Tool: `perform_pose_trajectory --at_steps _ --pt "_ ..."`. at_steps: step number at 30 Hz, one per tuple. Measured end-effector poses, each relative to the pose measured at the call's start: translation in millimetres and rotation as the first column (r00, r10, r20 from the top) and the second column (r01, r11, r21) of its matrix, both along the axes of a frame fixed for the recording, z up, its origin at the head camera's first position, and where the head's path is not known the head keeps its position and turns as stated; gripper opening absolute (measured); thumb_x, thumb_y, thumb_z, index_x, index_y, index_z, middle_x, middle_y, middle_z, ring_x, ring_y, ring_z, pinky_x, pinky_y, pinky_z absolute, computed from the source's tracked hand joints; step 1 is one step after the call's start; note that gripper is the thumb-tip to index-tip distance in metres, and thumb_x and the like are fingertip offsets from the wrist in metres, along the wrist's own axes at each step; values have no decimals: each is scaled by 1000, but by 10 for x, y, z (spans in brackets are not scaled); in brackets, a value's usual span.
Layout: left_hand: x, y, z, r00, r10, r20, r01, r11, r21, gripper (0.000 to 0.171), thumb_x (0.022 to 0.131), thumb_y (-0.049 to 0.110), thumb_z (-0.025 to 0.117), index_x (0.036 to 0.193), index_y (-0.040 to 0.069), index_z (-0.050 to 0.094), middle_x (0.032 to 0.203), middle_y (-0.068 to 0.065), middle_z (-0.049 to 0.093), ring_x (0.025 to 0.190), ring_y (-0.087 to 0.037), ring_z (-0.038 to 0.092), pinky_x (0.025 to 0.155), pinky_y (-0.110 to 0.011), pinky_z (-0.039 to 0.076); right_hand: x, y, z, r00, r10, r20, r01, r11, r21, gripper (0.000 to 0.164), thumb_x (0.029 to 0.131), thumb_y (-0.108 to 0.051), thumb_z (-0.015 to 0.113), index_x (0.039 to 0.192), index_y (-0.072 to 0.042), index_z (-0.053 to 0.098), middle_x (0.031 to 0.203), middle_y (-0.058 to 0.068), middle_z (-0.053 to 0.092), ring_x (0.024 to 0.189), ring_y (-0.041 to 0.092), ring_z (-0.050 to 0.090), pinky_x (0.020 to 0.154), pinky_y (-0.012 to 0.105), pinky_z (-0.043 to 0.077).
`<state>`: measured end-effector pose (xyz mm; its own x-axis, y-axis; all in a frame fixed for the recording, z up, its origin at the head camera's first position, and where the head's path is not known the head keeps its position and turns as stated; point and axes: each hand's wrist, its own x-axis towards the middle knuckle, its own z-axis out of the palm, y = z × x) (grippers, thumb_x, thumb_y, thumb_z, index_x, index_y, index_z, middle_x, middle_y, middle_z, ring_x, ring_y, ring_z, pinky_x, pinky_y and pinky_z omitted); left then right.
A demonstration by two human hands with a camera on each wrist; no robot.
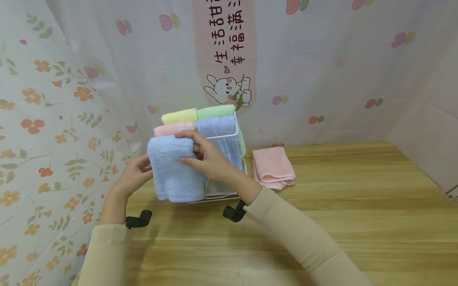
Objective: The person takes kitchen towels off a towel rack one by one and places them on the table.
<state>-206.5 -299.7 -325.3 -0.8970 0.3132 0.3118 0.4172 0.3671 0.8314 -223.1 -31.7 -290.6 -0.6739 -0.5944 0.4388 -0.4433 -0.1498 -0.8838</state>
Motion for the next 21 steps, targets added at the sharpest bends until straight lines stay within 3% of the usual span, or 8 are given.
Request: perform_pose_trajectory --at_steps 4,7,14,21 --pt "2 -8 -4 1000 -12 8 12 1000 -15 37 97 2 60 131 15 62 131 26 57 129 9 45 97 -10 45 3 37 -18 1000 -11 -14 11 1000 -25 52 95 2 62 141 -10 42 120 25 66 105 20 65 82 30 59" --pt "-2 -9 -10 1000 -19 3 19 1000 -22 38 97 3 60 134 12 60 134 25 56 130 10 44 98 -11 45 14 73 -21 999 -33 -23 33 999 -36 51 94 1 63 140 -10 42 115 25 67 103 20 66 81 31 60" --pt "-2 19 4 999 -36 -24 37 999 5 34 95 -3 60 118 20 66 122 24 63 123 6 52 96 -11 47 35 176 22 995 -95 -33 92 994 -63 56 91 3 66 141 -8 42 120 25 65 104 23 65 82 31 59" --pt "-12 19 -1 999 -23 -28 23 1000 -12 29 95 -3 61 114 19 66 121 26 62 123 9 50 96 -10 47 72 303 69 985 -141 -95 138 990 -43 58 91 -2 69 141 -14 43 130 15 60 104 20 65 70 28 57"
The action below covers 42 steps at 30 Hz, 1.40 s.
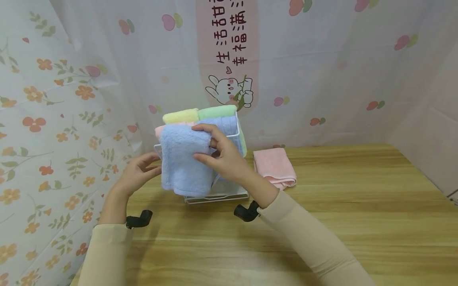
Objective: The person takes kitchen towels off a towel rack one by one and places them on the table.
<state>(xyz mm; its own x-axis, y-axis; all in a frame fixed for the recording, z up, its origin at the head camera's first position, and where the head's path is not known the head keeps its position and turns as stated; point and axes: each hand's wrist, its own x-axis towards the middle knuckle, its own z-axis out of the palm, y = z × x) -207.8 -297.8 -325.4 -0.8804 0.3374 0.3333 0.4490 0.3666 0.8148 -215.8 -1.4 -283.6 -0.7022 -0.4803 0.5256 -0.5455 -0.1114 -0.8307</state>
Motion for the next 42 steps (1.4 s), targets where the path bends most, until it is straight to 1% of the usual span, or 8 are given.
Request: perform_pose_trajectory --at_steps 11,17,20,26,29,33,38,42 --pt "5 -10 -27 999 42 35 -40 998 -48 27 96 4 62 122 -4 57 121 26 59 120 6 52 96 -12 47 93 164 8 992 -76 -101 85 993 85 58 91 -5 70 142 -14 43 122 15 65 89 15 64 51 23 45" --pt "3 2 -12 999 39 34 -38 998 -46 28 96 4 62 122 -5 56 122 26 59 122 7 50 96 -12 46 146 226 88 979 -108 -172 126 987 96 56 91 -6 71 140 -14 45 123 13 63 92 18 65 51 24 46" --pt "7 2 -8 999 41 34 -40 998 -39 26 96 4 62 120 -3 58 121 24 60 121 5 52 96 -13 47 149 250 122 968 -135 -211 156 984 87 55 90 -5 72 138 -13 47 129 13 57 103 19 59 62 24 50" --pt "18 2 -17 998 56 37 -55 998 -37 26 96 4 63 120 -3 58 119 23 61 120 -1 55 96 -15 47 128 284 135 954 -186 -233 204 977 55 52 88 -5 73 135 -11 52 140 13 38 129 18 27 94 35 52" --pt "23 2 -26 998 56 41 -54 998 -38 28 96 4 63 122 -6 56 121 25 59 122 2 52 96 -14 47 121 303 140 957 -175 -231 189 981 37 52 89 -4 72 136 -11 50 141 11 43 129 17 40 90 37 56" --pt "22 -2 -29 998 52 38 -51 998 -43 29 96 4 62 122 -7 56 123 27 58 122 6 50 96 -13 46 125 344 171 954 -175 -245 185 983 19 52 90 -3 71 137 -10 48 130 13 60 106 23 65 79 37 60" --pt "9 4 -12 999 46 29 -44 998 -46 30 96 4 62 124 -6 56 124 26 58 124 2 50 97 -13 46 120 417 226 949 -211 -233 207 977 -41 51 91 -1 69 136 -9 47 122 15 66 106 24 66 78 41 61" --pt "16 4 -12 998 48 35 -47 998 -41 30 97 5 62 124 -6 56 125 27 58 125 2 50 98 -13 45 112 453 260 957 -198 -212 183 979 -88 50 91 2 67 137 -6 47 135 13 56 106 24 63 79 43 61"
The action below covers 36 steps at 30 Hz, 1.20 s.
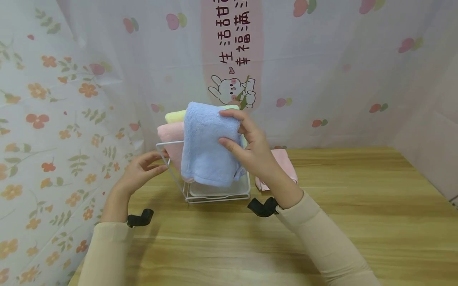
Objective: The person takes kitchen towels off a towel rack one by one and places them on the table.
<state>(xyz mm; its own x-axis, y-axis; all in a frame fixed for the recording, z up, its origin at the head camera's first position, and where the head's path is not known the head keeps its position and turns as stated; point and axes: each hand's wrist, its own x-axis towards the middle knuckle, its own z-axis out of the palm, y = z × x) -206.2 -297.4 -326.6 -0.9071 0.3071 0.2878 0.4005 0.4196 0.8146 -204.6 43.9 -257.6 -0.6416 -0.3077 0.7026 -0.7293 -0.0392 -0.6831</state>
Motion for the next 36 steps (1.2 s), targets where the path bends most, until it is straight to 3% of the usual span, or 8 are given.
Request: perform_pose_trajectory --at_steps 5,11,15,25,28,33,36 --pt "11 -8 -22 1000 -1 3 1 1000 15 29 96 4 62 122 -7 56 125 28 58 123 7 49 97 -12 45 -9 42 11 1000 21 -1 -21 997 -77 50 92 7 63 137 -2 44 144 10 48 110 21 62 80 39 60" --pt "3 18 -18 1000 -7 -12 7 1000 24 28 96 2 62 121 -9 56 123 27 60 122 7 51 95 -11 47 -30 133 62 1000 4 -14 -7 977 -212 51 91 12 60 137 4 40 132 20 57 107 19 60 79 30 60" --pt "-7 14 -13 1000 -3 -5 3 1000 15 29 96 3 62 122 -8 56 123 27 59 122 7 49 95 -11 47 -34 187 83 1000 5 14 -1 956 -293 52 90 13 59 137 5 40 126 17 62 106 20 61 81 29 59" --pt "-3 14 -30 1000 13 19 -13 1000 -14 32 97 8 62 125 -7 55 125 27 57 125 5 48 97 -14 45 -47 295 35 999 42 9 -34 900 -435 50 90 1 68 135 -13 50 119 8 63 105 23 61 83 29 58" --pt "2 19 -31 1000 26 8 -26 999 -27 32 97 8 62 125 -5 56 126 28 56 125 2 48 102 -25 45 -45 338 42 1000 28 9 -20 882 -470 53 89 2 69 135 -17 50 119 8 61 105 23 61 83 29 59" --pt "-1 44 -39 999 41 -13 -41 999 5 30 96 6 62 124 -5 56 126 29 56 127 1 47 108 -58 39 -31 408 77 1000 4 0 -4 851 -526 56 86 6 67 135 -17 50 122 10 58 106 26 60 84 30 59" --pt "-4 63 -47 999 48 -20 -47 998 28 29 96 5 62 122 -6 56 127 29 56 128 5 44 109 -66 35 -18 440 91 1000 16 1 -13 819 -573 57 85 5 69 134 -14 49 122 13 58 107 28 59 85 31 59"
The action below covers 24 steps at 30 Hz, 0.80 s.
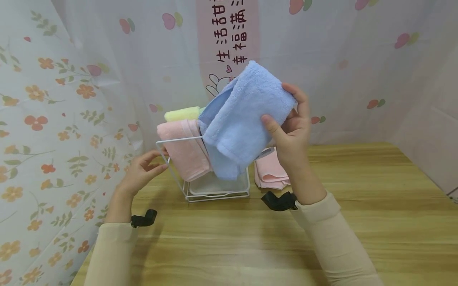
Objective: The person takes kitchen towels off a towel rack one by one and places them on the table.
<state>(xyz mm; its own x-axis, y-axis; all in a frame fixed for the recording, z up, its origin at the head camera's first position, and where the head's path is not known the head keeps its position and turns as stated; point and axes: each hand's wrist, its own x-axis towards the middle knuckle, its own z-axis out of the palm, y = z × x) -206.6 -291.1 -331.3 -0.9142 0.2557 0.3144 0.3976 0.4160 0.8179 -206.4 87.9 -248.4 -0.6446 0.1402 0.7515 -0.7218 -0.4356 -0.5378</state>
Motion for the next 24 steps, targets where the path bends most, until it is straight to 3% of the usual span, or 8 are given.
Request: perform_pose_trajectory --at_steps 15,21,24 --pt "14 56 -32 1000 13 -7 -13 1000 18 27 94 5 64 120 -1 56 130 24 55 131 5 39 112 -71 26 -41 217 -15 998 -26 -57 13 978 -206 67 76 18 62 135 -10 45 124 17 51 109 31 53 83 37 54" --pt "11 84 -14 1000 15 -23 -15 1000 26 30 92 1 64 120 -1 55 131 24 54 133 4 39 113 -70 25 -44 340 -66 995 -88 -39 79 977 -200 67 76 15 67 135 -10 46 117 16 54 105 30 54 82 35 52" --pt "10 86 -12 999 34 -3 -34 999 11 35 92 4 65 125 0 55 137 19 53 140 -8 38 115 -67 26 -37 391 -138 994 -106 -20 101 981 -167 67 77 16 67 135 -9 46 118 15 53 104 28 54 82 34 52"
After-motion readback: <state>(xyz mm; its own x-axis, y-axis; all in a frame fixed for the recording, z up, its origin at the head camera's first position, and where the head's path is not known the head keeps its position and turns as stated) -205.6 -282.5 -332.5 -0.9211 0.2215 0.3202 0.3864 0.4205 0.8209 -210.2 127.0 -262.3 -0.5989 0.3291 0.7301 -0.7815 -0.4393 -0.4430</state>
